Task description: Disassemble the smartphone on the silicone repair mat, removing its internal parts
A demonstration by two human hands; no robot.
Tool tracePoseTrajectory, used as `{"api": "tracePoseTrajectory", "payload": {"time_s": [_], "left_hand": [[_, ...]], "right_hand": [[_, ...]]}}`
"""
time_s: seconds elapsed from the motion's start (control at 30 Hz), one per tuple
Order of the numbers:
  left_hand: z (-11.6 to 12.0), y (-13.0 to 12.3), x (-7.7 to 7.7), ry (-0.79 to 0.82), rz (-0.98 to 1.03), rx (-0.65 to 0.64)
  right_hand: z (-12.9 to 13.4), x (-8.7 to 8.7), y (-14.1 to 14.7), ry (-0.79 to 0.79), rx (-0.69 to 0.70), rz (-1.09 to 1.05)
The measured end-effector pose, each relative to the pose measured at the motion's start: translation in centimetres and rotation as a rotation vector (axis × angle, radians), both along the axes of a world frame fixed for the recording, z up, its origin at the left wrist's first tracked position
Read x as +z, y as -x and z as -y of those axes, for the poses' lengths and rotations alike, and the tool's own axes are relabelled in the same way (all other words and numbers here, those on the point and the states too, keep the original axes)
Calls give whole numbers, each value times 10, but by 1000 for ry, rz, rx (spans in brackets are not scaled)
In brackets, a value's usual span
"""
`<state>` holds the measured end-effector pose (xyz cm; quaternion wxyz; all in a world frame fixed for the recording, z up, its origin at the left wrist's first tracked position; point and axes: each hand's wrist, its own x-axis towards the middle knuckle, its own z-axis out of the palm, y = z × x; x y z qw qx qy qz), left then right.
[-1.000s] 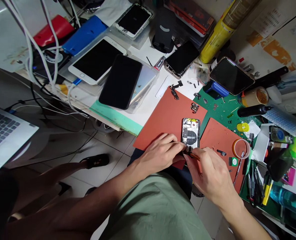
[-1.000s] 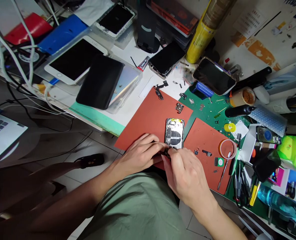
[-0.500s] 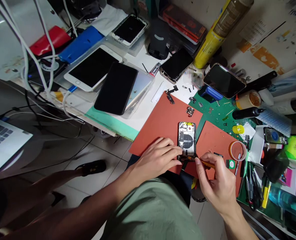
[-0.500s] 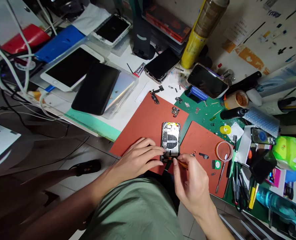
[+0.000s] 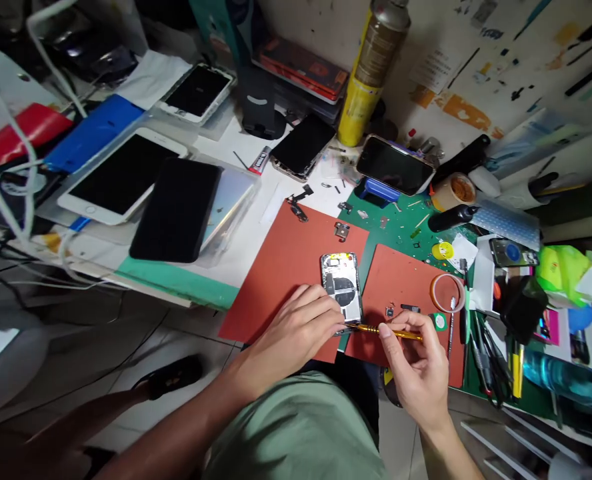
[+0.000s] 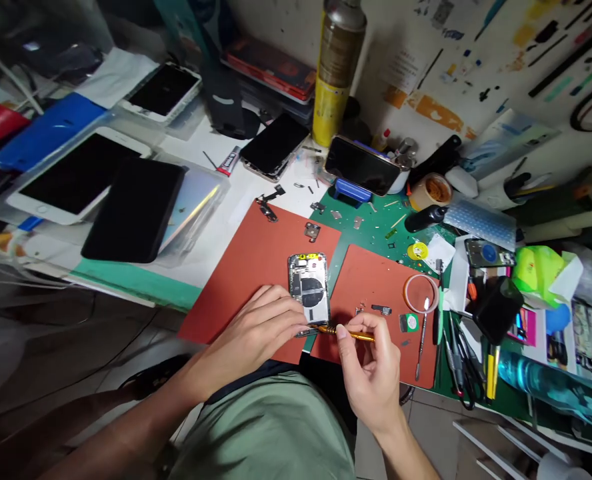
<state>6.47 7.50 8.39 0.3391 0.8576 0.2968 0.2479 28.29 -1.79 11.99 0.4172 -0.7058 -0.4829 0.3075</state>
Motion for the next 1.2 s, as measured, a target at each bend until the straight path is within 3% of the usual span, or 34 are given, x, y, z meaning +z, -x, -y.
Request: {"api": "tracePoseTrajectory", "payload": {"time_s": [0.13, 0.27, 0.4, 0.53, 0.77, 1.2], "left_hand": [[-7, -14, 4, -59, 0, -7], [-15, -53, 4, -135, -56, -5], [-25, -94, -1, -265, -169, -9], [-37, -115, -5, -340, -278, -41], [-47, -121, -7, -369, -346, -99], [-47, -115, -7, -356, -349, -141]], "right_hand": [[22, 4, -10, -81, -204, 3], [47, 7, -19, -151, -385, 35], [63, 4, -22, -151, -446, 7], [72, -1, -25, -145, -438, -17], [80, -8, -34, -114, -503, -60], [78, 0, -36, -120, -525, -63]]}}
